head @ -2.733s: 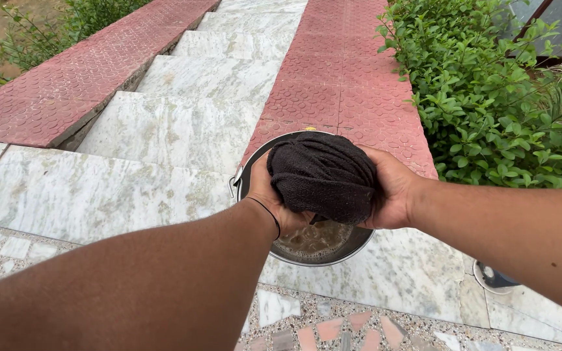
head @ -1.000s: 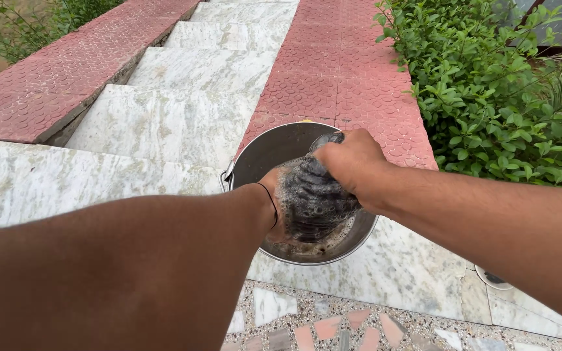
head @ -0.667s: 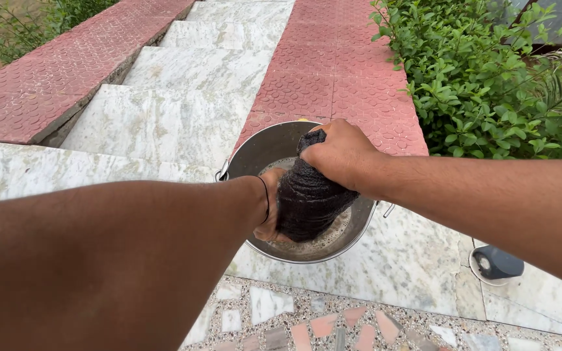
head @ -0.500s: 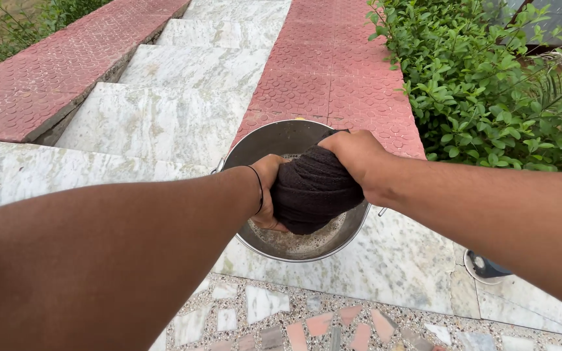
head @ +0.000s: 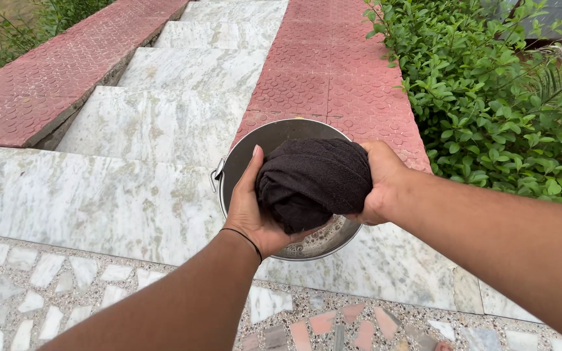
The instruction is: The person washes a garment by dipping and scrubbing it in a bucket of water, wrings it out by hand, and spreads it flat onto the tiled ledge.
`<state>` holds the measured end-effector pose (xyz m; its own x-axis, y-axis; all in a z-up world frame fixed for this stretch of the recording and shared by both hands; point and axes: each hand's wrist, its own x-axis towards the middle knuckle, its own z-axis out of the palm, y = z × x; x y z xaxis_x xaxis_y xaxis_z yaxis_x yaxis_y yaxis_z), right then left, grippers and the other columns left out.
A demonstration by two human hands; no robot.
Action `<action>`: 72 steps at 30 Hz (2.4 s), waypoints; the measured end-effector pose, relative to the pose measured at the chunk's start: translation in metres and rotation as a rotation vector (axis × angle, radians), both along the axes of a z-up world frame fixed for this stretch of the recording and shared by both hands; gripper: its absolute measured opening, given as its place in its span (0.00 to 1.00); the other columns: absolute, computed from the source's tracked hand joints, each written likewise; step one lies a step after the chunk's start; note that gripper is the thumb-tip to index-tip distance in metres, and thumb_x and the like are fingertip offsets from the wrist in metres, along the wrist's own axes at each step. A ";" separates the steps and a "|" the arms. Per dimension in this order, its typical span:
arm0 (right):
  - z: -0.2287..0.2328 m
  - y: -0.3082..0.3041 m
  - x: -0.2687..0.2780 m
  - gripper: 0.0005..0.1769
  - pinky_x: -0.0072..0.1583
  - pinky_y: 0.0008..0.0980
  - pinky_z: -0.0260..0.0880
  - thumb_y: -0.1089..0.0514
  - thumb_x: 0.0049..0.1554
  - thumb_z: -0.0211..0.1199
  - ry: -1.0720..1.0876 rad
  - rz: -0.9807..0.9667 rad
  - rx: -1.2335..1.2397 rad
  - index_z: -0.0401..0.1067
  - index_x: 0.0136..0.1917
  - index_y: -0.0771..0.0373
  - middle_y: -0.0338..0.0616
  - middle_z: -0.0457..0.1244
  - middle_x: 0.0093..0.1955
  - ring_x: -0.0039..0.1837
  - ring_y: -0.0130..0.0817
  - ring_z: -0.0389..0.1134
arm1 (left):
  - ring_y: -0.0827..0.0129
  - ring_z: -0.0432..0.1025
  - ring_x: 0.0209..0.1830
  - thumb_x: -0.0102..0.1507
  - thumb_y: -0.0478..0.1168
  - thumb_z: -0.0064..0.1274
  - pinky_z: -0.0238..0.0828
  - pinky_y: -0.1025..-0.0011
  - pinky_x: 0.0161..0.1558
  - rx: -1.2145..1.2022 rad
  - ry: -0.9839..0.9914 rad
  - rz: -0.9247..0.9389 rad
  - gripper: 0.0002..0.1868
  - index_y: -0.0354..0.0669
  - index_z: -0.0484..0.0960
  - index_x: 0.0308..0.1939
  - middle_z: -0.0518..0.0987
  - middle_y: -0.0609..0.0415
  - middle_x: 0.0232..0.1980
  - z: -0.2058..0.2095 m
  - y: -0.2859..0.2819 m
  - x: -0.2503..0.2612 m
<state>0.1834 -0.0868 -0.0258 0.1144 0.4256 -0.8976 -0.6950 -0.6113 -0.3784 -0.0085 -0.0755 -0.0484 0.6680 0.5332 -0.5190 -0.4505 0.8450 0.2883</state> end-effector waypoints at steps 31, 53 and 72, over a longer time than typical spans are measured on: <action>0.053 0.003 -0.038 0.13 0.47 0.36 0.75 0.56 0.43 0.68 -1.066 0.695 0.503 0.80 0.42 0.62 0.45 0.73 0.39 0.42 0.34 0.76 | 0.66 0.82 0.37 0.56 0.53 0.63 0.83 0.60 0.40 -0.269 0.586 -0.674 0.20 0.40 0.85 0.40 0.86 0.54 0.38 -0.004 0.063 0.024; 0.031 0.000 -0.002 0.18 0.51 0.38 0.75 0.51 0.46 0.66 -0.922 0.815 0.457 0.79 0.45 0.65 0.49 0.74 0.44 0.47 0.38 0.76 | 0.63 0.83 0.35 0.59 0.56 0.61 0.82 0.56 0.39 -0.123 1.255 -0.572 0.23 0.39 0.87 0.43 0.87 0.54 0.41 -0.002 0.069 0.053; 0.061 -0.036 0.079 0.37 0.64 0.60 0.73 0.40 0.56 0.62 -0.054 0.370 0.097 0.59 0.74 0.53 0.54 0.58 0.71 0.68 0.58 0.66 | 0.56 0.83 0.47 0.66 0.62 0.44 0.81 0.50 0.52 -0.008 1.147 -0.232 0.29 0.45 0.82 0.55 0.86 0.49 0.50 0.119 0.024 0.079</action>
